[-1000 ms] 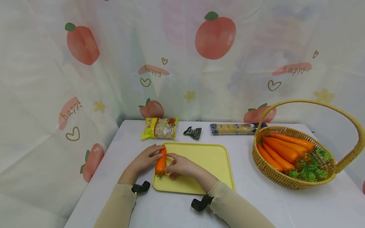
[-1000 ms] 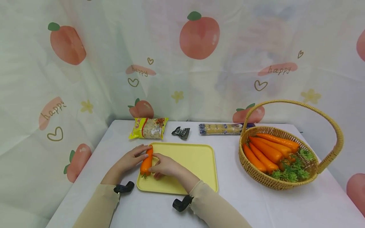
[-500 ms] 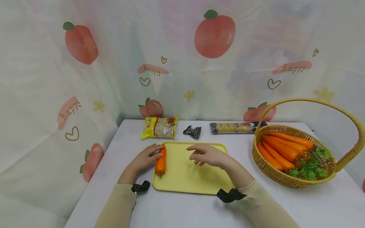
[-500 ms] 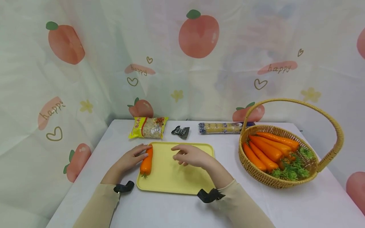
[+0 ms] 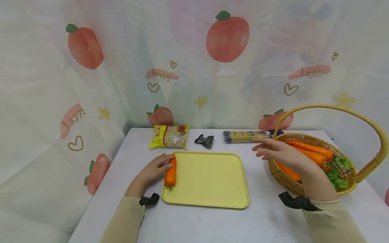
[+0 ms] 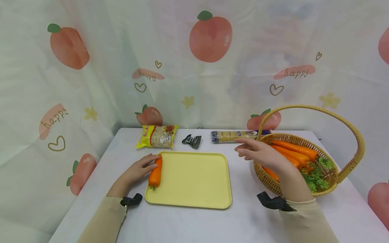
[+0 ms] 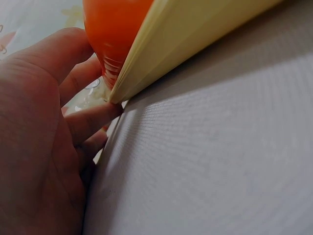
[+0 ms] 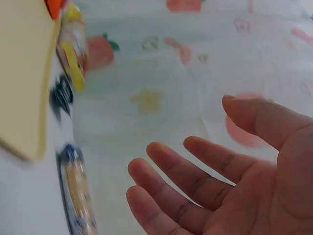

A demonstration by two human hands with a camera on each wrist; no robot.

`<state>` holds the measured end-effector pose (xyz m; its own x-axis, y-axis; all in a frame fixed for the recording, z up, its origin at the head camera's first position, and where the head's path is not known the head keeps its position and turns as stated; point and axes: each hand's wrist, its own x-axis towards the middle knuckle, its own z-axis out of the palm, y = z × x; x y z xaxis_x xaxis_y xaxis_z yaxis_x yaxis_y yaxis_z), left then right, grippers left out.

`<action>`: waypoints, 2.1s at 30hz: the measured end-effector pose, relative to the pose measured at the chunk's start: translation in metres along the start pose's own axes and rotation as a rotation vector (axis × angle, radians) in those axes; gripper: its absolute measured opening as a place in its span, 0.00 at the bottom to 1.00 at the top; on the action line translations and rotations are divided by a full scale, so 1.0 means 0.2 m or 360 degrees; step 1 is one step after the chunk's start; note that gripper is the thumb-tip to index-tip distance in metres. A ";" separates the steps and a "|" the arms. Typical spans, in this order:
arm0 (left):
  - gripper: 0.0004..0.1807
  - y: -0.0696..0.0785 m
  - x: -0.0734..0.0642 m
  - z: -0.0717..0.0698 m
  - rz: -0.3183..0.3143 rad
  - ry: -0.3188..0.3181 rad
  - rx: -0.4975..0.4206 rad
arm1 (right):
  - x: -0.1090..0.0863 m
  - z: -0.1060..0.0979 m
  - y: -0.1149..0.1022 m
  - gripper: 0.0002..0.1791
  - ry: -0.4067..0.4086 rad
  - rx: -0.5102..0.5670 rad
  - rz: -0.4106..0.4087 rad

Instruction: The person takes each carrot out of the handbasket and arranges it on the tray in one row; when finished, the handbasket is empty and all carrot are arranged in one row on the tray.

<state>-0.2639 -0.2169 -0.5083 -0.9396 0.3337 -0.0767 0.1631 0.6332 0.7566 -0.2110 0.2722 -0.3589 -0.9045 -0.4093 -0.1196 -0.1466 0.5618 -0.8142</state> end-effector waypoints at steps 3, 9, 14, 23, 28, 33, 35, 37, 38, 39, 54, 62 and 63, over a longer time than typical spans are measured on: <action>0.26 0.00 0.00 0.00 0.0002 -0.0003 0.0004 | -0.08 -0.12 0.07 0.32 0.0080 -0.0030 0.0070; 0.26 0.00 0.00 0.00 -0.0004 -0.0006 0.0000 | -0.18 -0.32 0.22 0.33 0.0153 -0.0197 0.0169; 0.26 0.01 0.00 0.00 -0.0009 0.0000 -0.0004 | -0.23 -0.41 0.32 0.35 0.0127 -0.0204 0.0274; 0.26 0.00 0.00 0.00 -0.0007 0.0009 0.0003 | -0.25 -0.45 0.40 0.40 0.0109 -0.0250 0.0413; 0.27 0.00 0.00 0.00 -0.0007 0.0010 -0.0003 | -0.25 -0.46 0.43 0.44 0.0040 -0.0247 0.0507; 0.26 0.01 -0.01 0.00 -0.0020 0.0013 -0.0007 | -0.25 -0.47 0.44 0.45 0.0002 -0.0261 0.0522; 0.26 0.01 -0.01 0.00 -0.0029 0.0017 -0.0009 | -0.25 -0.48 0.45 0.44 -0.0016 -0.0274 0.0501; 0.26 0.01 -0.01 0.00 -0.0035 0.0017 -0.0011 | -0.24 -0.48 0.46 0.42 -0.0029 -0.0269 0.0482; 0.26 0.01 -0.01 0.00 -0.0036 0.0018 -0.0012 | -0.24 -0.49 0.46 0.42 -0.0035 -0.0266 0.0480; 0.26 0.01 -0.01 0.00 -0.0035 0.0017 -0.0010 | -0.24 -0.49 0.46 0.42 -0.0039 -0.0264 0.0478; 0.27 0.02 0.00 0.00 -0.0008 0.0009 0.0014 | -0.24 -0.48 0.52 0.35 -0.0085 -0.0359 0.0429; 0.27 0.02 0.00 0.00 -0.0022 0.0008 0.0023 | -0.25 -0.45 0.51 0.37 -0.0112 -0.0327 0.0462; 0.26 0.02 0.00 0.00 -0.0029 0.0009 0.0023 | -0.25 -0.45 0.51 0.37 -0.0114 -0.0321 0.0446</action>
<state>-0.2627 -0.2155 -0.5054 -0.9440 0.3183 -0.0868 0.1504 0.6493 0.7455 -0.2163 0.4140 -0.3846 -0.8914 -0.2647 -0.3678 0.0206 0.7871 -0.6164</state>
